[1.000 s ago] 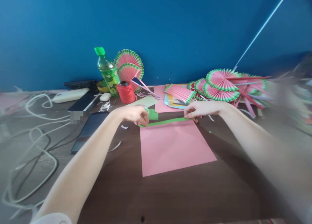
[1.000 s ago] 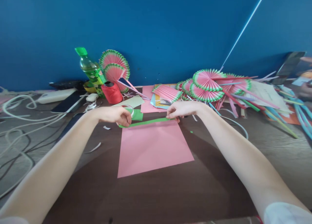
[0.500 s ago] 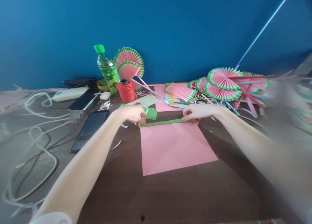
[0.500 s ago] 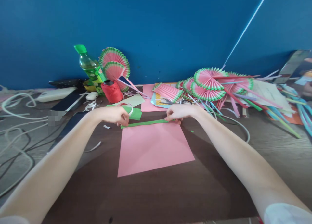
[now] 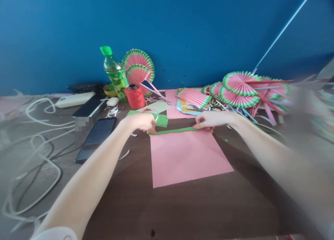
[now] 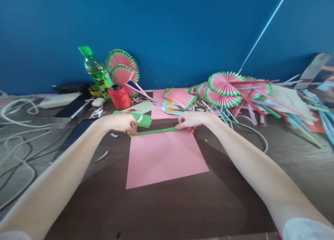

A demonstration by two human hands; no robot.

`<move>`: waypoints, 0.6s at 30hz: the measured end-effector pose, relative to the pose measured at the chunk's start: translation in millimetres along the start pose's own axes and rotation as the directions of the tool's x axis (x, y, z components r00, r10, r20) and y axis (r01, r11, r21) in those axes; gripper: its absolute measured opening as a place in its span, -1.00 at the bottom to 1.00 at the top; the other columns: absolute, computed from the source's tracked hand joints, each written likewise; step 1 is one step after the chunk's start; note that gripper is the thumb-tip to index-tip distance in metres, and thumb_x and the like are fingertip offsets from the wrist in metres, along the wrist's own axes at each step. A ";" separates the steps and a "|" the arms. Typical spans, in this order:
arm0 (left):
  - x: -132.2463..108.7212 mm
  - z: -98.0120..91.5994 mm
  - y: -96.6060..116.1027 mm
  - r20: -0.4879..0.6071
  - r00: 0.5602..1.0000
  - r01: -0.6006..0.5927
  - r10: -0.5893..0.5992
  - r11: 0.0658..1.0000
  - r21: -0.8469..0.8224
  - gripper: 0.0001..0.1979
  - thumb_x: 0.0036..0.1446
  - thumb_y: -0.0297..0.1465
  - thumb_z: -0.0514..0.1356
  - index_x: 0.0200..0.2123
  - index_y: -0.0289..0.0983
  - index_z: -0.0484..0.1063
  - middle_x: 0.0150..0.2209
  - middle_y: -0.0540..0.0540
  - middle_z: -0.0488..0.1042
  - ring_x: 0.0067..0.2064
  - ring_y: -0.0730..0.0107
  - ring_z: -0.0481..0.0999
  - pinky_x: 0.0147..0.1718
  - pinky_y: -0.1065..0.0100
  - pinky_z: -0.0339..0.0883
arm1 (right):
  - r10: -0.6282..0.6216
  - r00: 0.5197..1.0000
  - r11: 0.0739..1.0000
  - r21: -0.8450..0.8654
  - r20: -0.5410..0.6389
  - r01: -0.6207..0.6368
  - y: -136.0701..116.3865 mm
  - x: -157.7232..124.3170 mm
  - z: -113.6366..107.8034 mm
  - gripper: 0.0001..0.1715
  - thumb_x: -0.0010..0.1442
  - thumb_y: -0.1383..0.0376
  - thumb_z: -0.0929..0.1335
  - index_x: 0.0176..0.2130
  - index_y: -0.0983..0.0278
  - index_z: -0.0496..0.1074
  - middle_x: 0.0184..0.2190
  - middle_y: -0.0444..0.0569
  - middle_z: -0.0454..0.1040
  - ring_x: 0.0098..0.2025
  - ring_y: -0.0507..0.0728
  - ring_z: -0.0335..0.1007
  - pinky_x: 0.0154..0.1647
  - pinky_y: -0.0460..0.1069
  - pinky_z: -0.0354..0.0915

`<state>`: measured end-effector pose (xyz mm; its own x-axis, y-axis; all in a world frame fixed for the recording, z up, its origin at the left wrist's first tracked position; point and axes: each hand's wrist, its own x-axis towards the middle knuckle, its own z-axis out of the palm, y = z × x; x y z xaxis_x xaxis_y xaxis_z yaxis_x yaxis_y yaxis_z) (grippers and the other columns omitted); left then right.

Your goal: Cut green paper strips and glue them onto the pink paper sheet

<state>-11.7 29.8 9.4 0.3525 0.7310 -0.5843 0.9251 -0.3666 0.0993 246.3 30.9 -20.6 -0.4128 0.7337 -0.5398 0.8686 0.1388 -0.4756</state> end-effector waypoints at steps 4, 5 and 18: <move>0.6 1.1 0.5 -0.025 1.000 0.014 -0.014 1.000 -0.005 -0.82 -0.17 -0.31 0.13 -0.56 -0.31 0.42 -0.54 -0.08 0.41 -0.51 0.41 0.32 -0.54 0.39 0.12 | 0.011 1.000 1.000 -0.015 -0.021 -0.011 -3.1 -1.2 0.9 -0.49 -0.03 -0.07 0.32 -0.61 0.27 0.14 -0.65 -0.18 0.25 -0.62 -0.03 0.28 -0.55 -0.12 0.21; 1.2 1.7 0.1 -0.028 0.999 0.019 -0.019 1.000 -0.007 -0.82 -0.17 -0.31 0.14 -0.57 -0.31 0.42 -0.54 -0.08 0.41 -0.52 0.41 0.32 -0.54 0.39 0.12 | 0.011 1.000 1.000 -0.014 -0.028 -0.012 -3.2 -1.0 1.3 -0.49 -0.02 -0.06 0.32 -0.61 0.27 0.13 -0.65 -0.18 0.24 -0.62 -0.04 0.28 -0.55 -0.13 0.21; 2.6 2.5 0.8 -0.022 0.999 0.043 -0.044 0.999 -0.025 -0.78 -0.11 -0.30 0.14 -0.48 -0.34 0.48 -0.47 -0.12 0.50 -0.46 0.39 0.41 -0.51 0.42 0.20 | 0.031 0.997 0.999 -0.015 -0.066 -0.032 -1.6 1.8 3.4 -0.56 0.00 0.06 0.34 -0.64 0.27 0.13 -0.68 -0.19 0.22 -0.66 -0.05 0.23 -0.60 -0.12 0.17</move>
<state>-10.4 30.0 5.9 0.3146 0.7591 -0.5699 0.9427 -0.3203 0.0937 243.2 29.7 -23.2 -0.3670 0.7800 -0.5068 0.8853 0.1256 -0.4478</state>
